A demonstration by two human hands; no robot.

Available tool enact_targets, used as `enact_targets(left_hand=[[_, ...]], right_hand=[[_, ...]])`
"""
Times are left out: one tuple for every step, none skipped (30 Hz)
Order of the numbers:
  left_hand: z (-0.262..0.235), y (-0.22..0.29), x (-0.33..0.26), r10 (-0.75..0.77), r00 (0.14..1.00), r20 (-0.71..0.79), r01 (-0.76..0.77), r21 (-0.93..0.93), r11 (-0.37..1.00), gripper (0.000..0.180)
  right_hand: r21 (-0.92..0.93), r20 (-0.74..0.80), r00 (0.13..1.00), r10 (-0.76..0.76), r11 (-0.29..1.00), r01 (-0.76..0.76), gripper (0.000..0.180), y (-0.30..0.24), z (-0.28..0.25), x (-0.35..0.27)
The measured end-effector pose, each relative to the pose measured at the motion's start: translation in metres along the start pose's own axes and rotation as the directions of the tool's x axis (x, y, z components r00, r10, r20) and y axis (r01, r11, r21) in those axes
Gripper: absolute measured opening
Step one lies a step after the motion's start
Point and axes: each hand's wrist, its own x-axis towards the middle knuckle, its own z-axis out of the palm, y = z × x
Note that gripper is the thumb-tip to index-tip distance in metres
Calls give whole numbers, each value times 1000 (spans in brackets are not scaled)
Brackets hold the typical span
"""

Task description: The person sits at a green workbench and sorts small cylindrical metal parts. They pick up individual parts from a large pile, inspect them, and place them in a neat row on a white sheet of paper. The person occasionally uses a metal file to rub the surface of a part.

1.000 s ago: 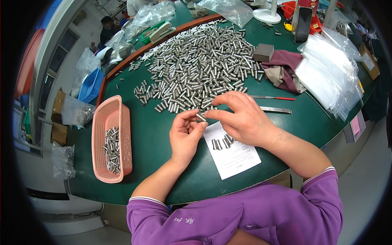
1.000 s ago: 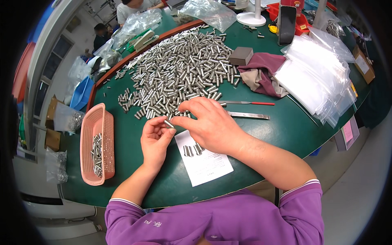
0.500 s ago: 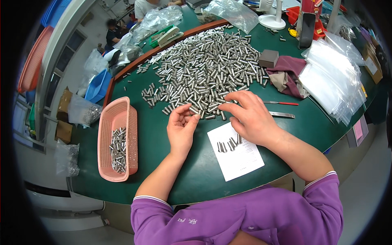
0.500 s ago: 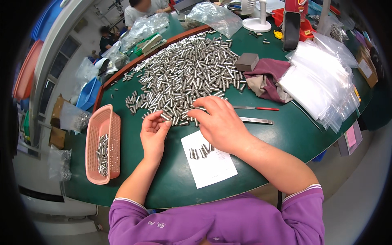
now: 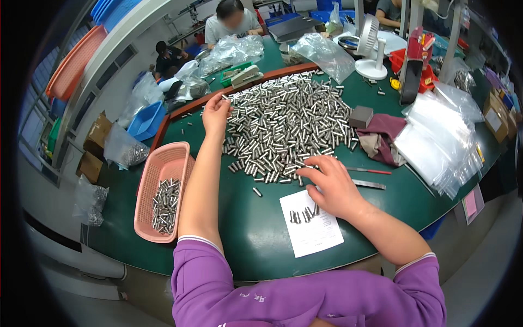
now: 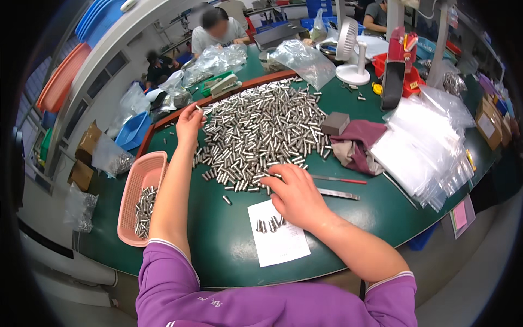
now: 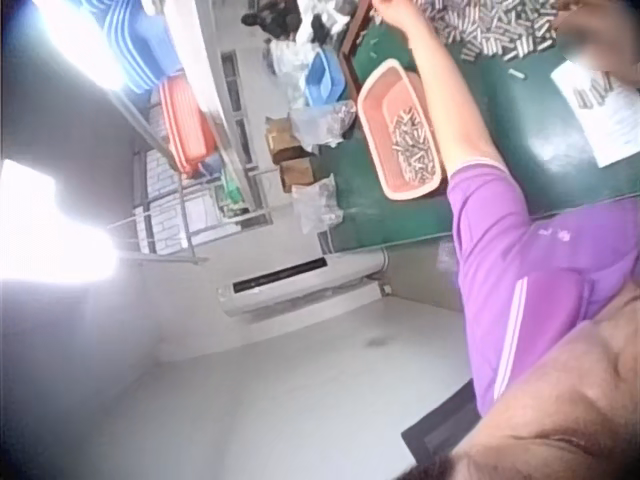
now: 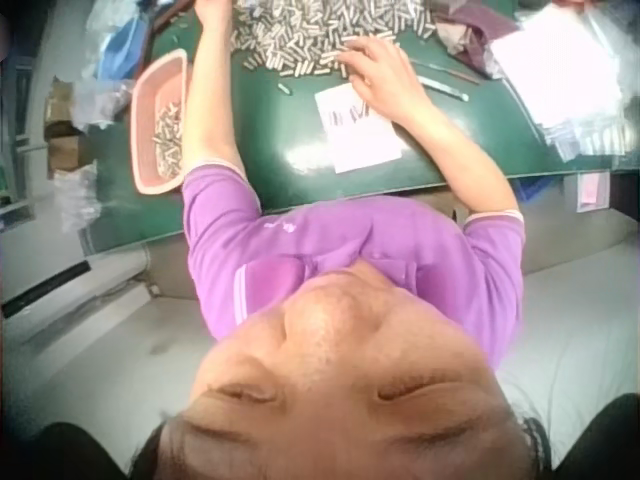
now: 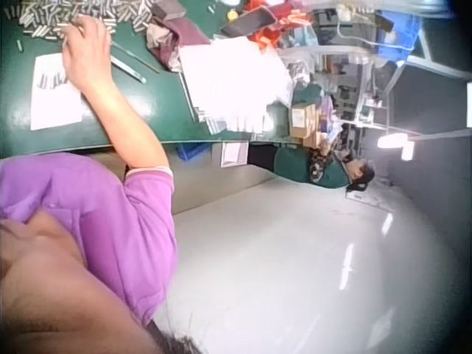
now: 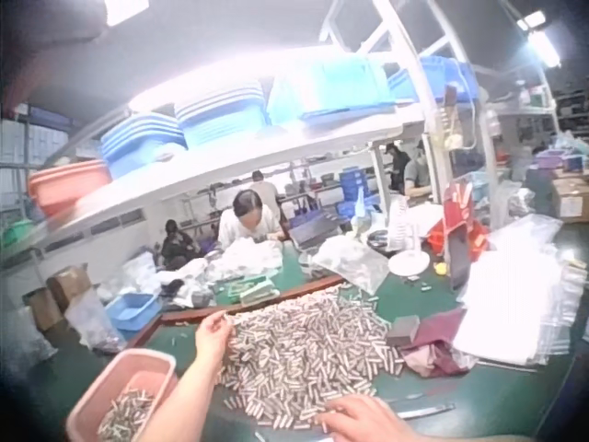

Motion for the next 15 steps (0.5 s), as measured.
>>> enact_targets(left_hand=[[-1, -11, 17, 39, 999, -13, -39, 8, 999, 43], [0, -18, 31, 66, 997, -34, -67, -12, 998, 42], [9, -22, 40, 68, 997, -40, -69, -23, 997, 42], [6, -25, 45, 67, 996, -59, -68, -16, 998, 42], [1, -29, 53, 81, 994, -72, -84, -39, 996, 42], [2, -31, 54, 79, 993, -86, -84, -57, 995, 42], [4, -33, 55, 78, 992, -100, -86, -74, 994, 41], [5, -34, 58, 77, 990, -114, -88, -90, 992, 41], [4, -38, 59, 74, 991, -111, -83, -82, 993, 41], [5, -42, 61, 69, 991, -115, -79, -81, 994, 41], [7, -45, 64, 64, 991, -119, -74, -80, 994, 41], [7, -51, 67, 58, 990, -125, -68, -79, 995, 41], [5, -55, 72, 59, 989, -133, -70, -75, 995, 41], [2, -59, 74, 52, 990, -134, -62, -75, 995, 41], [3, -60, 78, 49, 990, -132, -61, -84, 995, 42]], right_hand=[[0, 10, 1000, 8, 1000, -8, 37, -1, -4, 1], [-1, 14, 1000, 19, 1000, -19, 37, -1, -7, 1], [-18, 4, 1000, 20, 1000, -20, 38, 1, -8, 0], [-15, 8, 1000, 18, 1000, -18, 38, 0, -8, 0], [-12, 9, 1000, 9, 1000, -9, 39, -1, -9, 1], [-14, 20, 1000, 15, 1000, -15, 39, -3, -9, 0], [-14, 24, 1000, 4, 1000, -3, 39, -4, -11, 1], [-13, 26, 1000, -8, 1000, 8, 40, -5, -13, 3], [-6, 34, 999, -13, 1000, 13, 40, -6, -13, 3], [-8, 38, 999, -16, 1000, 17, 40, -6, -13, 3], [-9, 41, 999, -20, 1000, 21, 40, -5, -13, 3], [-8, 47, 999, -24, 1000, 24, 40, -6, -13, 3], [-8, 47, 999, -25, 1000, 26, 41, -7, -13, 4], [-1, 58, 998, -20, 1000, 20, 41, -8, -12, 4], [-2, 65, 998, -17, 1000, 17, 41, -8, -14, 5]])
